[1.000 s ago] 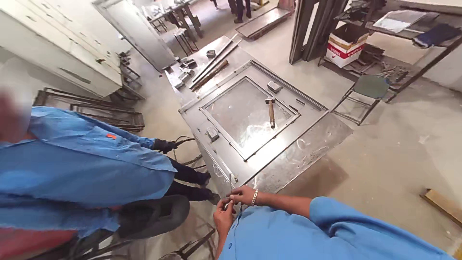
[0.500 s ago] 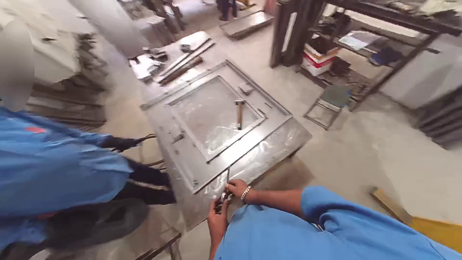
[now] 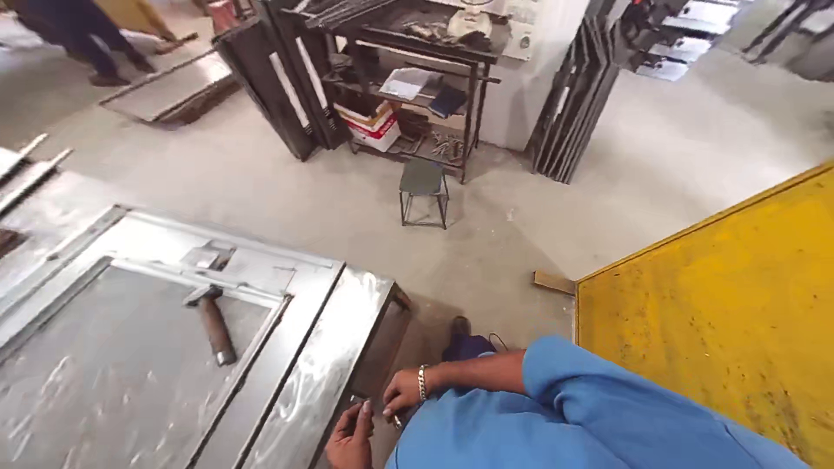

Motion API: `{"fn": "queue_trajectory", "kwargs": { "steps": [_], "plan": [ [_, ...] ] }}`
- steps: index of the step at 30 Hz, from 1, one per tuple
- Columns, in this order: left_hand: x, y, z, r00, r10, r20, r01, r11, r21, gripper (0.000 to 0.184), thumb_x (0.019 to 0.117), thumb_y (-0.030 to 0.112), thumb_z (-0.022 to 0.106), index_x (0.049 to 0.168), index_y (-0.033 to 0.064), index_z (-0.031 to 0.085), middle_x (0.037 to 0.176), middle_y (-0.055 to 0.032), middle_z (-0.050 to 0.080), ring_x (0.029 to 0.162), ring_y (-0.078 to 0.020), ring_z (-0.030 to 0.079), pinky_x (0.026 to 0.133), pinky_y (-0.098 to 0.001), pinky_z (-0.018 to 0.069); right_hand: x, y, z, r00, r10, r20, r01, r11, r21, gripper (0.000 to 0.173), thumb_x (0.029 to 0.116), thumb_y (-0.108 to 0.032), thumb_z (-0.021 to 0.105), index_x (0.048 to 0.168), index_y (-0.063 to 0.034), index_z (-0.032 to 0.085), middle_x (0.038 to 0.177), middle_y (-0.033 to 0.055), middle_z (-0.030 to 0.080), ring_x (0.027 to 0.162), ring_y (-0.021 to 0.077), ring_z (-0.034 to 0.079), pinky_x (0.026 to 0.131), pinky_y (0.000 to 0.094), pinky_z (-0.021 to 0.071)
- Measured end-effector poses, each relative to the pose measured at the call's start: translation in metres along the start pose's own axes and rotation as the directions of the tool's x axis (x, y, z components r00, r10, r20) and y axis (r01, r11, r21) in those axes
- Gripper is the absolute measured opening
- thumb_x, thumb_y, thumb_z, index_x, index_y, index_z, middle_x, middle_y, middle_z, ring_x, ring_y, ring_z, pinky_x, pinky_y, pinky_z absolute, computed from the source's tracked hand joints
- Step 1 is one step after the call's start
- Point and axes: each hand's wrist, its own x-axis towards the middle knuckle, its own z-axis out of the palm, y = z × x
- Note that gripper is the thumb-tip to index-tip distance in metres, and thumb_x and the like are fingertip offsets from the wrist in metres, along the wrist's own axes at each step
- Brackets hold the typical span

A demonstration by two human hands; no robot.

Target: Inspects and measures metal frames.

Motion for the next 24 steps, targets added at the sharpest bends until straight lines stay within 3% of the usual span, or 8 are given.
{"fn": "queue_trajectory", "kwargs": {
  "steps": [6,10,13,17,21,24],
  "plan": [
    [0.096,0.059,0.157,0.973,0.049,0.223,-0.066,0.995,0.070,0.007,0.0965,0.006,0.062,0.091,0.0022,0.063,0.071,0.0078,0.065,0.061,0.0002,0.062,0.060,-0.0205,0.0563,-0.088,0.059,-0.145,0.961,0.100,-0.259,-0.056,0.983,0.172,0.034,0.1059,-0.021,0.058,0.122,0.0069,0.069,0.113,0.0271,0.072,0.108,0.0371,0.069,0.101,0.0552,0.0496],
    [0.154,0.092,0.294,0.918,0.209,0.336,-0.244,0.968,0.065,0.011,0.0925,0.009,0.066,0.092,-0.0016,0.066,0.072,0.0047,0.067,0.061,-0.0009,0.064,0.061,-0.0223,0.0578,-0.159,0.096,-0.238,0.841,0.145,-0.522,-0.027,0.974,0.226,0.035,0.1068,-0.021,0.056,0.120,0.0087,0.068,0.108,0.0279,0.071,0.101,0.0383,0.070,0.096,0.0568,0.0519],
    [0.179,0.130,0.383,0.862,0.290,0.415,-0.334,0.942,0.035,0.011,0.0909,0.009,0.067,0.093,-0.0015,0.068,0.072,0.0054,0.067,0.061,0.0016,0.062,0.059,-0.0190,0.0558,-0.217,0.114,-0.295,0.707,0.156,-0.690,-0.046,0.984,0.174,0.038,0.1090,-0.027,0.051,0.112,0.0072,0.068,0.101,0.0250,0.071,0.094,0.0372,0.069,0.089,0.0585,0.0515],
    [0.205,0.155,0.488,0.796,0.263,0.545,-0.276,0.959,-0.060,0.003,0.0891,0.004,0.068,0.089,0.0019,0.069,0.072,0.0036,0.069,0.060,-0.0020,0.062,0.057,-0.0195,0.0541,-0.289,0.148,-0.341,0.465,0.213,-0.860,-0.091,0.977,0.192,0.038,0.1076,-0.031,0.051,0.116,0.0021,0.067,0.096,0.0211,0.070,0.090,0.0346,0.070,0.084,0.0558,0.0543],
    [0.234,0.167,0.591,0.746,0.186,0.639,-0.167,0.982,-0.092,0.004,0.0902,0.003,0.068,0.086,0.0017,0.069,0.069,-0.0002,0.067,0.058,-0.0070,0.062,0.056,-0.0224,0.0542,-0.345,0.203,-0.374,0.224,0.423,-0.878,-0.118,0.906,0.407,0.039,0.1042,-0.037,0.057,0.120,-0.0025,0.066,0.097,0.0180,0.071,0.088,0.0319,0.071,0.082,0.0539,0.0564],
    [0.272,0.177,0.673,0.716,0.127,0.686,-0.132,0.990,-0.045,0.006,0.0907,0.004,0.068,0.085,0.0024,0.067,0.067,0.0000,0.066,0.058,-0.0078,0.062,0.057,-0.0234,0.0551,-0.387,0.253,-0.404,0.094,0.534,-0.840,-0.082,0.845,0.528,0.040,0.1029,-0.040,0.057,0.118,-0.0039,0.068,0.098,0.0172,0.072,0.089,0.0303,0.071,0.084,0.0528,0.0565]
  ]
}}
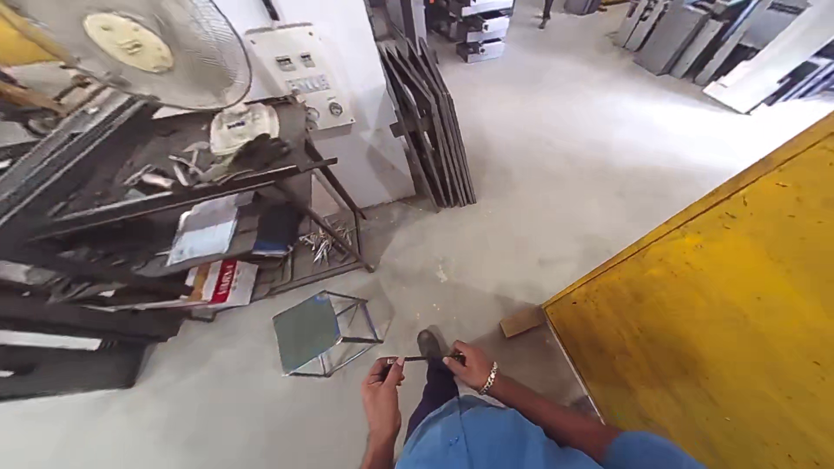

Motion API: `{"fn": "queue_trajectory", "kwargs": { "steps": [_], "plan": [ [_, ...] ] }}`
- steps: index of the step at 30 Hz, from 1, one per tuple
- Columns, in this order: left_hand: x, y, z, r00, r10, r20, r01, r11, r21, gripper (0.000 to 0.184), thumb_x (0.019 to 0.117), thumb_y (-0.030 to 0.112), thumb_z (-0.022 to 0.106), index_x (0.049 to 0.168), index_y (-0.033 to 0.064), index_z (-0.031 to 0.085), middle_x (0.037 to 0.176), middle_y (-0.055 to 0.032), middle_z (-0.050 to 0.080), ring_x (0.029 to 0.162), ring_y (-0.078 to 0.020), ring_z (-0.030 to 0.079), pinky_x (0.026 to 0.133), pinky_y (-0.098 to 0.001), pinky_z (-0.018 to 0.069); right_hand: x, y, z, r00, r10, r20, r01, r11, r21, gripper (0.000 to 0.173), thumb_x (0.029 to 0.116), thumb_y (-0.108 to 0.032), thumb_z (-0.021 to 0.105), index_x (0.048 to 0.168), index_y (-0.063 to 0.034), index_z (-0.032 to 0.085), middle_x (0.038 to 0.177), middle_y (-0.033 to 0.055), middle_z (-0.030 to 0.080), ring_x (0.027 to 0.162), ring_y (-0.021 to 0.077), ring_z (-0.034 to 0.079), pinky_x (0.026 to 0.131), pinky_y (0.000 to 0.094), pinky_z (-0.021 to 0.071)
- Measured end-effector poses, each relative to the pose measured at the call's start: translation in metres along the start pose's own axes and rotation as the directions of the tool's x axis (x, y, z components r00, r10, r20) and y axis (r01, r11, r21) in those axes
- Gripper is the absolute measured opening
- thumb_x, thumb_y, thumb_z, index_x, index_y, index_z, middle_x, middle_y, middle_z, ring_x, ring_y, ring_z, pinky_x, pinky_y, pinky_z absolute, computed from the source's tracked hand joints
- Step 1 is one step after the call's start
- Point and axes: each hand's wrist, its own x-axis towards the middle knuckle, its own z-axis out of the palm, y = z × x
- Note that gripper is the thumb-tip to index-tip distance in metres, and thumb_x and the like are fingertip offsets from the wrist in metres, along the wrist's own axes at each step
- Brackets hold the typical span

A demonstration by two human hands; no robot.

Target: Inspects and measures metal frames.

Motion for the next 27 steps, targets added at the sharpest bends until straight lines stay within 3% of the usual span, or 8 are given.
{"fn": "queue_trajectory", "kwargs": {
  "steps": [6,10,13,16,18,22,24,27],
  "plan": [
    [0.174,0.013,0.077,0.929,-0.103,0.355,0.040,0.983,0.180,0.008,0.0919,0.008,0.069,0.092,-0.0009,0.069,0.075,-0.0043,0.069,0.065,-0.0111,0.065,0.062,-0.0275,0.0560,0.109,0.014,-0.090,0.995,0.031,-0.099,-0.029,0.999,0.020,0.039,0.1017,-0.037,0.063,0.102,0.0005,0.073,0.094,0.0164,0.071,0.087,0.0268,0.068,0.084,0.0473,0.0545],
    [0.273,0.051,0.154,0.863,-0.045,0.503,-0.056,0.981,0.184,0.012,0.0959,0.010,0.067,0.096,-0.0018,0.069,0.078,-0.0038,0.069,0.067,-0.0105,0.066,0.064,-0.0276,0.0575,0.177,-0.001,-0.161,0.982,0.024,-0.188,-0.021,1.000,0.017,0.035,0.1031,-0.034,0.061,0.104,-0.0021,0.075,0.094,0.0140,0.074,0.087,0.0249,0.071,0.085,0.0479,0.0561],
    [0.348,0.076,0.212,0.800,-0.021,0.600,-0.088,0.985,0.151,0.020,0.1016,0.013,0.060,0.112,-0.0024,0.068,0.086,-0.0056,0.071,0.072,-0.0125,0.067,0.066,-0.0288,0.0583,0.217,0.004,-0.211,0.926,0.129,-0.354,-0.065,0.980,0.190,0.030,0.1033,-0.030,0.060,0.108,-0.0052,0.076,0.085,0.0069,0.074,0.076,0.0170,0.070,0.078,0.0427,0.0591],
    [0.421,0.092,0.272,0.786,0.005,0.618,-0.116,0.984,0.139,0.023,0.1048,0.013,0.055,0.119,-0.0020,0.065,0.086,-0.0048,0.070,0.071,-0.0122,0.066,0.065,-0.0277,0.0583,0.253,0.024,-0.271,0.811,0.329,-0.484,-0.135,0.910,0.392,0.027,0.1051,-0.023,0.057,0.112,-0.0033,0.074,0.085,0.0062,0.074,0.074,0.0148,0.070,0.076,0.0397,0.0600],
    [0.471,0.093,0.311,0.800,0.020,0.599,-0.135,0.980,0.148,0.023,0.1056,0.013,0.054,0.119,-0.0018,0.065,0.085,-0.0041,0.070,0.070,-0.0120,0.067,0.064,-0.0266,0.0580,0.276,0.051,-0.310,0.719,0.453,-0.527,-0.125,0.831,0.543,0.026,0.1066,-0.019,0.055,0.112,0.0006,0.071,0.083,0.0078,0.073,0.068,0.0142,0.069,0.067,0.0354,0.0601],
    [0.559,0.086,0.387,0.862,0.017,0.507,-0.135,0.971,0.196,0.021,0.1055,0.013,0.054,0.117,-0.0017,0.065,0.085,-0.0032,0.070,0.070,-0.0113,0.066,0.064,-0.0263,0.0578,0.331,0.119,-0.405,0.570,0.680,-0.461,-0.132,0.630,0.765,0.030,0.1104,-0.022,0.049,0.118,0.0014,0.068,0.082,0.0112,0.073,0.066,0.0181,0.070,0.064,0.0375,0.0609],
    [0.588,0.091,0.418,0.903,-0.031,0.428,-0.091,0.961,0.262,0.020,0.1055,0.013,0.054,0.114,-0.0015,0.066,0.084,-0.0030,0.070,0.068,-0.0109,0.066,0.062,-0.0260,0.0572,0.355,0.134,-0.456,0.537,0.739,-0.408,-0.141,0.555,0.820,0.032,0.1116,-0.023,0.047,0.119,0.0018,0.066,0.082,0.0117,0.074,0.067,0.0192,0.072,0.065,0.0370,0.0617],
    [0.634,0.114,0.469,0.922,-0.060,0.382,-0.070,0.946,0.317,0.021,0.1053,0.014,0.056,0.116,-0.0015,0.065,0.085,-0.0039,0.071,0.068,-0.0113,0.067,0.062,-0.0270,0.0583,0.399,0.132,-0.544,0.576,0.710,-0.406,-0.127,0.568,0.813,0.031,0.1114,-0.023,0.048,0.118,0.0021,0.065,0.084,0.0115,0.075,0.067,0.0189,0.073,0.063,0.0355,0.0625]
  ]
}}
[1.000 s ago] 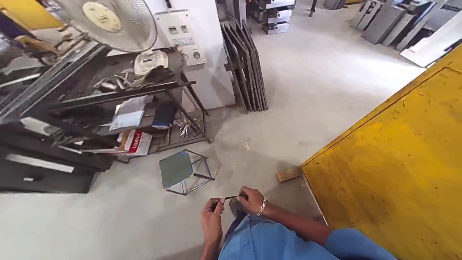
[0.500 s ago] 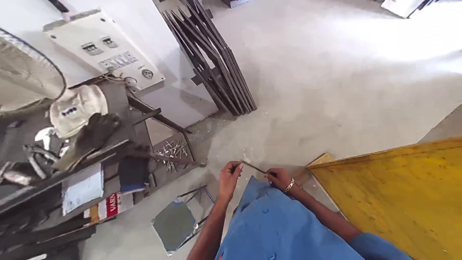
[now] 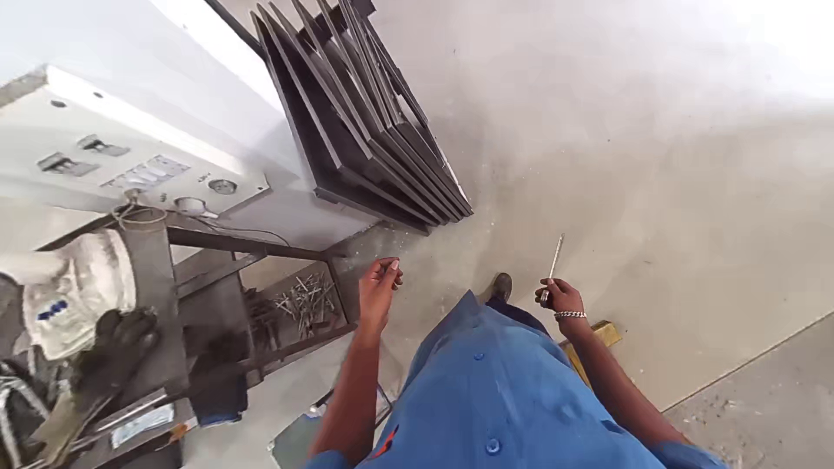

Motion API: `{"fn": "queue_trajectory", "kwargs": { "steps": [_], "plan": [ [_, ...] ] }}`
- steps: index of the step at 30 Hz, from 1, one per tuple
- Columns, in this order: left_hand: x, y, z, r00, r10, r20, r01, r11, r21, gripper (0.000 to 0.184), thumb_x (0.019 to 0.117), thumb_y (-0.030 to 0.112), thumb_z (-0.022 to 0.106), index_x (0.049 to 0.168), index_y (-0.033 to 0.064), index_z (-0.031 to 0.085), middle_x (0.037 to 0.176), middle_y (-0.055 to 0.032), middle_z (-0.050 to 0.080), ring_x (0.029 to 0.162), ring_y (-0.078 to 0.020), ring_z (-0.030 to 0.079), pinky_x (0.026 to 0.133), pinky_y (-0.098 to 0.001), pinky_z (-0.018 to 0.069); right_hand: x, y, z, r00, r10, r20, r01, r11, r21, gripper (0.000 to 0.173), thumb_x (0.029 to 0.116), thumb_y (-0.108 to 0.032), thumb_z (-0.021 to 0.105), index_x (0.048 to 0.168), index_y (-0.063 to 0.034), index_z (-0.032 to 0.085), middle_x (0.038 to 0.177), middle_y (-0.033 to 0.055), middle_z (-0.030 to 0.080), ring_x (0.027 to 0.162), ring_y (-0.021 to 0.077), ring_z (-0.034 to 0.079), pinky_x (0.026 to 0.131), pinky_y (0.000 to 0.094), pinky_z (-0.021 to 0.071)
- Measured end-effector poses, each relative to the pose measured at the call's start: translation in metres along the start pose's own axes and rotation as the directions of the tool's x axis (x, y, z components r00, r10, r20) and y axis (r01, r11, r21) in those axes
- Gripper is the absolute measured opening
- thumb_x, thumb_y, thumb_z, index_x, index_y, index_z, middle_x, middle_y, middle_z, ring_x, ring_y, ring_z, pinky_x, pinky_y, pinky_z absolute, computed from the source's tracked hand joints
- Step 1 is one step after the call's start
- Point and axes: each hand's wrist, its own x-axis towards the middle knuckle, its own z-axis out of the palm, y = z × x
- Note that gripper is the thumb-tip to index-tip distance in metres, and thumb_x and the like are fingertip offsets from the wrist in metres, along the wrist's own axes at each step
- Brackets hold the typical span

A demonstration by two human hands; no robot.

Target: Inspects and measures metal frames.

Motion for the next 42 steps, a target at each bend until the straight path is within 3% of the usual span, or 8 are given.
{"fn": "queue_trajectory", "kwargs": {
  "steps": [5,10,15,18,24,28,32,42],
  "plan": [
    [0.100,0.057,0.015,0.997,0.078,0.017,-0.079,0.981,0.175,0.024,0.1042,0.016,0.058,0.119,-0.0015,0.065,0.096,-0.0060,0.071,0.080,-0.0123,0.070,0.076,-0.0318,0.0612,0.093,-0.092,0.032,0.983,-0.063,0.174,0.114,0.948,-0.299,0.025,0.1062,-0.022,0.058,0.113,-0.0024,0.072,0.084,0.0072,0.070,0.065,0.0129,0.066,0.065,0.0345,0.0598],
    [0.257,0.116,0.030,0.980,0.193,0.059,-0.198,0.868,0.455,0.037,0.1050,0.028,0.057,0.129,0.0002,0.062,0.119,-0.0166,0.068,0.105,-0.0222,0.068,0.096,-0.0427,0.0560,0.164,-0.153,0.122,0.925,-0.056,0.375,0.191,0.924,-0.332,0.024,0.1006,-0.022,0.067,0.111,-0.0009,0.073,0.087,0.0069,0.073,0.070,0.0121,0.069,0.069,0.0329,0.0613],
    [0.448,0.132,0.064,0.954,0.262,0.145,-0.287,0.659,0.695,0.055,0.1055,0.041,0.050,0.145,0.0038,0.053,0.146,-0.0223,0.053,0.138,-0.0337,0.050,0.116,-0.0500,0.0394,0.204,-0.194,0.239,0.846,0.023,0.533,0.211,0.903,-0.374,0.027,0.1019,-0.025,0.066,0.114,-0.0015,0.073,0.097,0.0098,0.074,0.082,0.0141,0.070,0.080,0.0353,0.0599],
    [0.521,0.121,0.089,0.977,0.196,0.090,-0.194,0.620,0.760,0.069,0.1039,0.051,0.048,0.155,0.0051,0.040,0.156,-0.0210,0.043,0.146,-0.0365,0.040,0.117,-0.0588,0.0320,0.224,-0.211,0.294,0.824,0.044,0.565,0.213,0.900,-0.380,0.026,0.1013,-0.025,0.066,0.112,-0.0027,0.074,0.096,0.0097,0.075,0.082,0.0151,0.071,0.081,0.0369,0.0590],
    [0.547,0.088,0.119,0.986,0.157,0.051,-0.106,0.370,0.923,0.076,0.1048,0.052,0.043,0.164,0.0094,0.022,0.169,-0.0231,0.019,0.157,-0.0434,0.012,0.125,-0.0605,0.0119,0.244,-0.225,0.341,0.758,0.118,0.642,0.132,0.936,-0.328,0.024,0.1005,-0.024,0.068,0.108,-0.0029,0.075,0.092,0.0089,0.075,0.077,0.0136,0.069,0.076,0.0356,0.0577],
    [0.552,0.079,0.112,0.970,0.238,0.041,-0.140,0.418,0.898,0.070,0.1067,0.050,0.038,0.162,0.0084,0.029,0.166,-0.0189,0.030,0.157,-0.0375,0.018,0.128,-0.0517,0.0134,0.251,-0.229,0.353,0.726,0.158,0.670,0.054,0.957,-0.284,0.020,0.0990,-0.022,0.070,0.103,-0.0029,0.076,0.084,0.0061,0.073,0.069,0.0097,0.066,0.069,0.0312,0.0567],
    [0.554,0.081,0.114,0.985,0.172,0.033,-0.098,0.387,0.917,0.071,0.1064,0.053,0.037,0.163,0.0109,0.027,0.169,-0.0180,0.024,0.158,-0.0374,0.014,0.128,-0.0527,0.0120,0.254,-0.231,0.360,0.687,0.179,0.705,0.034,0.960,-0.277,0.020,0.0987,-0.023,0.070,0.102,-0.0041,0.076,0.083,0.0049,0.073,0.069,0.0090,0.065,0.068,0.0310,0.0557],
    [0.555,0.078,0.112,0.986,0.163,0.023,-0.086,0.390,0.917,0.064,0.1069,0.049,0.038,0.149,0.0017,0.048,0.155,-0.0239,0.044,0.151,-0.0373,0.032,0.127,-0.0488,0.0190,0.261,-0.234,0.364,0.670,0.177,0.721,-0.063,0.981,-0.182,0.015,0.0987,-0.017,0.071,0.098,-0.0030,0.075,0.075,0.0035,0.071,0.060,0.0069,0.061,0.059,0.0272,0.0530]
  ]
}}
